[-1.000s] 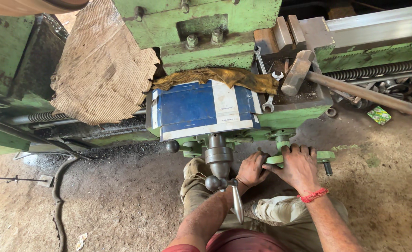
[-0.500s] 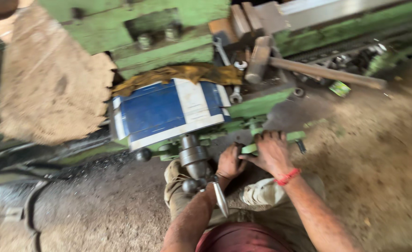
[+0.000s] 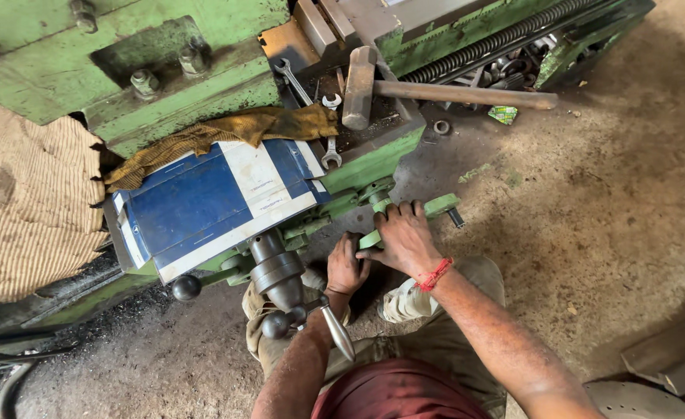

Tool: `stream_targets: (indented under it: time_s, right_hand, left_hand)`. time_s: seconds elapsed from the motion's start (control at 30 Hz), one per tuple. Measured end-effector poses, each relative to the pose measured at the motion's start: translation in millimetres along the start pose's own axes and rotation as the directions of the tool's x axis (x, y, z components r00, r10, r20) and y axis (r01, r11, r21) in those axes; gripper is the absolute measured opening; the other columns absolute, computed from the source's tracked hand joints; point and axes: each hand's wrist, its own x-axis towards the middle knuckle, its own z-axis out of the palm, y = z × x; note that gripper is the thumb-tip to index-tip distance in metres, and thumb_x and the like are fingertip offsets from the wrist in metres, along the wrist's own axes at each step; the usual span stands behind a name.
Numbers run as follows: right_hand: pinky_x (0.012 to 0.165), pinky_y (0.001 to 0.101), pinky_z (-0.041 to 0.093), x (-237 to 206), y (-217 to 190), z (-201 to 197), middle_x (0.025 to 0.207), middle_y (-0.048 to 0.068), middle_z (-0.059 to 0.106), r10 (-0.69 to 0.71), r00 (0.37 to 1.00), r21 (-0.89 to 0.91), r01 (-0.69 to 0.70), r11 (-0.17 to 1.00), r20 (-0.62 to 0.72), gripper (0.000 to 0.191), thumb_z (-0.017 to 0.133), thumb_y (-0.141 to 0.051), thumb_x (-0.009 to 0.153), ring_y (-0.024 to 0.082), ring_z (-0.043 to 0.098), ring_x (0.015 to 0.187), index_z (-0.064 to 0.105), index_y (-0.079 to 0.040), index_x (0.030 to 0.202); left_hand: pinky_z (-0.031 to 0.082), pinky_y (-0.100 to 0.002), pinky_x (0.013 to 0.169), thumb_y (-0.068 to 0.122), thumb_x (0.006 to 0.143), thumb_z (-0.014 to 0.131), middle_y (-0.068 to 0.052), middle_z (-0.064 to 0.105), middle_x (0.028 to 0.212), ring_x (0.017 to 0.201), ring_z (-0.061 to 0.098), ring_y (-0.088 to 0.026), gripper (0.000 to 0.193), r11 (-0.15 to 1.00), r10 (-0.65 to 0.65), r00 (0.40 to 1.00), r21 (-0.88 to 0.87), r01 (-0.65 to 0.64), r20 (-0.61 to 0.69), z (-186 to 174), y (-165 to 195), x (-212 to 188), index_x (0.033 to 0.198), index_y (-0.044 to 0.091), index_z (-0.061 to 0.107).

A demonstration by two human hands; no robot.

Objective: The person sits on the floor and repeatedly turns a green handwheel on a lathe to adjust the machine's carriage. The hands remain on the wheel for the duration of the clip, with no other tools or objects handled.

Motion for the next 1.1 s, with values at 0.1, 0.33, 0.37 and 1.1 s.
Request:
stream_targets:
  time_s: [0.1, 0.33, 0.37, 1.1]
  right_hand:
    - [0.097, 0.0571, 0.039, -0.8, 0.2, 1.7, 0.102, 0.015, 0.066, -0.008, 1.000, -0.006, 0.007, 1.000, -0.020, 0.083, 0.079, -0.075, 0.063, 0.034, 0.059, 0.105, 0.072, -0.004, 0.103]
    - [0.097, 0.0550, 0.039, 0.3, -1.2, 4.2, 0.106, 0.014, 0.065, 0.002, 1.000, -0.020, -0.001, 1.000, 0.019, 0.084, 0.078, -0.076, 0.066, 0.033, 0.058, 0.107, 0.071, -0.004, 0.108]
    - [0.096, 0.0533, 0.040, 2.0, -1.5, 4.4, 0.107, 0.015, 0.065, 0.007, 0.999, -0.036, -0.006, 0.999, 0.036, 0.086, 0.078, -0.076, 0.064, 0.033, 0.058, 0.106, 0.071, -0.004, 0.110]
    - [0.097, 0.0560, 0.037, -0.8, -6.9, 10.3, 0.103, 0.015, 0.065, -0.003, 1.000, -0.044, 0.002, 0.999, -0.008, 0.083, 0.078, -0.075, 0.064, 0.034, 0.057, 0.106, 0.070, -0.006, 0.109]
  left_hand:
    - [0.054, -0.049, 0.088, 0.013, 0.080, 0.071, -0.022, 0.060, 0.119, 0.105, 0.063, -0.044, 0.052, 1.000, 0.001, 1.000, -0.009, -0.001, -0.006, -1.2, 2.5, 2.6, 0.127, 0.000, 0.052]
    - [0.053, -0.049, 0.085, 0.015, 0.080, 0.071, -0.021, 0.060, 0.116, 0.102, 0.062, -0.044, 0.051, 1.000, -0.025, 1.000, -0.016, 0.025, 0.001, -9.2, 10.1, 7.2, 0.126, 0.001, 0.055]
    - [0.054, -0.049, 0.085, 0.016, 0.080, 0.072, -0.022, 0.060, 0.116, 0.102, 0.063, -0.044, 0.051, 0.999, -0.036, 0.999, -0.017, 0.036, 0.008, -10.1, 10.3, 7.3, 0.126, 0.001, 0.055]
    - [0.053, -0.052, 0.092, 0.018, 0.076, 0.074, -0.030, 0.058, 0.124, 0.107, 0.061, -0.049, 0.062, 0.998, -0.042, 0.999, 0.038, 0.043, -0.001, 0.6, -3.7, -5.3, 0.130, -0.002, 0.052]
